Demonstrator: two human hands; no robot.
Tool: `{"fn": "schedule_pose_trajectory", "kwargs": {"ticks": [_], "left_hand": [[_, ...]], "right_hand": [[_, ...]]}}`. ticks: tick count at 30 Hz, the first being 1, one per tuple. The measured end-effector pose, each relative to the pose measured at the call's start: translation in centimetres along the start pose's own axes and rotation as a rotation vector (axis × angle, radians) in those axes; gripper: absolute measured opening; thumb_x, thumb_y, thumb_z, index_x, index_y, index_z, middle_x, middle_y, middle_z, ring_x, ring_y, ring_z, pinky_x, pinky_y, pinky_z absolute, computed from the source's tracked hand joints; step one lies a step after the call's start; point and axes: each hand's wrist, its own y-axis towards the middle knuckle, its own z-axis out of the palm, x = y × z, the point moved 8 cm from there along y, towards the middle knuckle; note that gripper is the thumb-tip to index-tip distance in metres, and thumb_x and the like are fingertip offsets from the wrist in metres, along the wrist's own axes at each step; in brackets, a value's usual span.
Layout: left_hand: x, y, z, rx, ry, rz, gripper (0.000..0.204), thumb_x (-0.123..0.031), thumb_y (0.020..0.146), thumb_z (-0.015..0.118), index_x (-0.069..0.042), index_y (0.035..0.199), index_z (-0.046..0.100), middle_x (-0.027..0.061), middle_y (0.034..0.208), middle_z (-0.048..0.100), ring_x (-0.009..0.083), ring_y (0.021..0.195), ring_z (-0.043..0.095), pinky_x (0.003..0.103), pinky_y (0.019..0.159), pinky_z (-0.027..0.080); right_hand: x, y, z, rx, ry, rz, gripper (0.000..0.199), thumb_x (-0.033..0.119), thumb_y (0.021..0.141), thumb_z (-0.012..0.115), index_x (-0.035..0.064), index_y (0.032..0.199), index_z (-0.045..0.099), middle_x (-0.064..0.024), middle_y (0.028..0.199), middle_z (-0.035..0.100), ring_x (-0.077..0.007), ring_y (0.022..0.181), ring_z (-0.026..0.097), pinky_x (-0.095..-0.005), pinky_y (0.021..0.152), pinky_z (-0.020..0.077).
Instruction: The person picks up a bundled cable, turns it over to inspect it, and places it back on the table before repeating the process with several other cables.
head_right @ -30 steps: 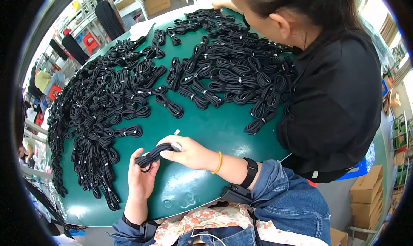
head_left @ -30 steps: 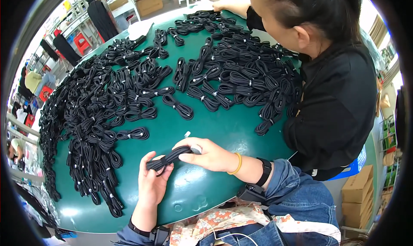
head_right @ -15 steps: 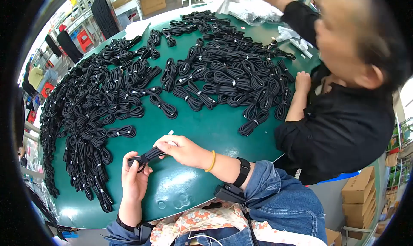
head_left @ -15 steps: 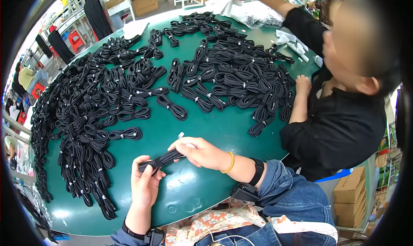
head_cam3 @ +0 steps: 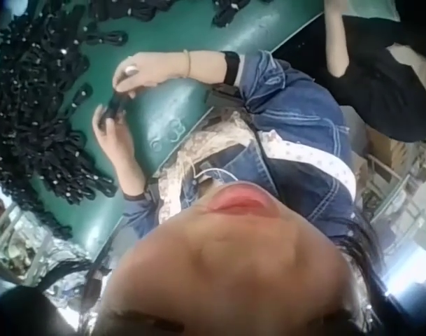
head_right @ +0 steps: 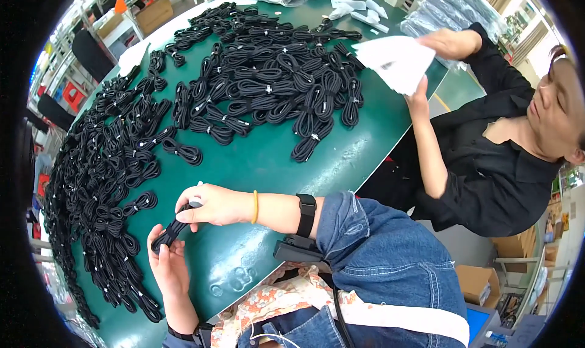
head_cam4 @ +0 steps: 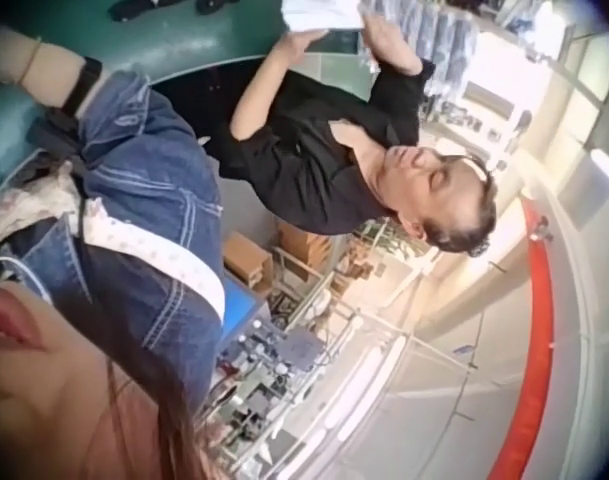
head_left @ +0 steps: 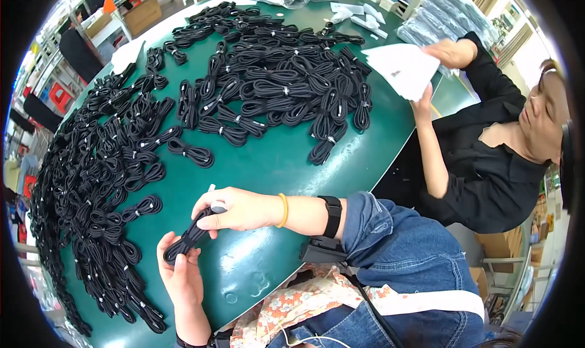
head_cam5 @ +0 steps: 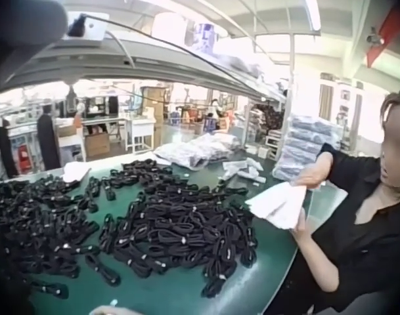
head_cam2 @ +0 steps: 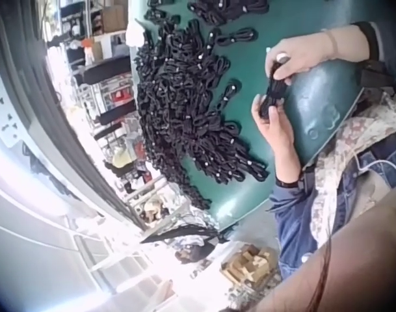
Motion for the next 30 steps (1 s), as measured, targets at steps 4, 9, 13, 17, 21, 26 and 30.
{"fn": "schedule_pose_trajectory", "kwargs": {"ticks": [4, 9, 13, 17, 21, 26, 30], "left_hand": [[0.6, -0.2, -0.6, 0.013, -0.014, -0.063, 0.039, -0.01, 0.077, 0.057, 0.001, 0.11, 0.039, 0.0078, 0.092, 0.052, 0.0142, 0.078, 0.053, 0.028, 0.076, 0.044], [0.8, -0.3, -1.2, -0.004, -0.023, -0.079, 0.039, -0.009, 0.076, 0.058, 0.002, 0.109, 0.04, 0.0085, 0.093, 0.052, 0.0148, 0.08, 0.053, 0.027, 0.077, 0.044], [0.2, -0.1, -1.3, -0.03, -0.009, -0.03, 0.04, -0.007, 0.075, 0.059, 0.002, 0.109, 0.04, 0.0091, 0.094, 0.051, 0.0161, 0.082, 0.054, 0.028, 0.078, 0.044], [-0.4, -0.2, -1.3, -0.054, 0.042, 0.02, 0.041, -0.005, 0.074, 0.059, 0.002, 0.109, 0.04, 0.01, 0.095, 0.051, 0.0174, 0.084, 0.054, 0.029, 0.078, 0.044], [-0.6, -0.1, -1.6, -0.082, 0.084, 0.025, 0.041, -0.004, 0.073, 0.061, 0.002, 0.108, 0.041, 0.0108, 0.095, 0.051, 0.0183, 0.085, 0.054, 0.03, 0.079, 0.044], [-1.0, -0.5, -2.0, -0.116, 0.167, 0.09, 0.042, -0.006, 0.072, 0.063, 0.002, 0.107, 0.042, 0.0114, 0.095, 0.051, 0.018, 0.084, 0.054, 0.029, 0.078, 0.044], [-1.6, -1.2, -3.0, -0.013, 0.23, 0.165, 0.039, -0.005, 0.076, 0.057, 0.003, 0.11, 0.04, 0.0103, 0.097, 0.05, 0.019, 0.093, 0.049, 0.031, 0.087, 0.039]], "right_hand": [[0.2, 0.0, 0.0, 0.004, -0.028, -0.068, 0.024, 0.019, 0.081, 0.054, 0.0023, 0.098, 0.05, -0.0028, 0.072, 0.055, -0.0062, 0.061, 0.05, -0.0189, 0.053, 0.039], [-0.1, 0.2, 0.5, 0.055, -0.08, -0.057, 0.026, 0.018, 0.08, 0.056, 0.0014, 0.098, 0.049, -0.0048, 0.079, 0.054, -0.0091, 0.07, 0.052, -0.0231, 0.065, 0.0421], [0.0, 0.5, 0.6, 0.052, -0.074, -0.121, 0.027, 0.018, 0.079, 0.057, 0.0013, 0.098, 0.049, -0.0051, 0.083, 0.054, -0.0095, 0.072, 0.052, -0.0238, 0.069, 0.0424], [0.0, 0.3, 0.7, 0.068, -0.058, -0.152, 0.028, 0.017, 0.078, 0.058, 0.0015, 0.1, 0.048, -0.0049, 0.086, 0.053, -0.01, 0.077, 0.051, -0.0245, 0.072, 0.0419], [-0.1, 0.1, 0.6, 0.113, -0.016, -0.07, 0.029, 0.015, 0.078, 0.058, 0.0018, 0.102, 0.047, -0.0049, 0.088, 0.053, -0.0106, 0.081, 0.05, -0.0253, 0.075, 0.041], [-0.1, 0.5, 0.8, 0.131, -0.158, -0.142, 0.028, 0.012, 0.077, 0.057, 0.0023, 0.102, 0.046, -0.005, 0.088, 0.053, -0.0097, 0.082, 0.05, -0.0248, 0.075, 0.0409], [-0.9, 1.3, 1.9, 0.144, -0.003, -0.107, 0.03, 0.012, 0.075, 0.058, 0.0025, 0.101, 0.046, -0.0043, 0.087, 0.053, -0.0087, 0.08, 0.049, -0.0232, 0.072, 0.0415]]}}
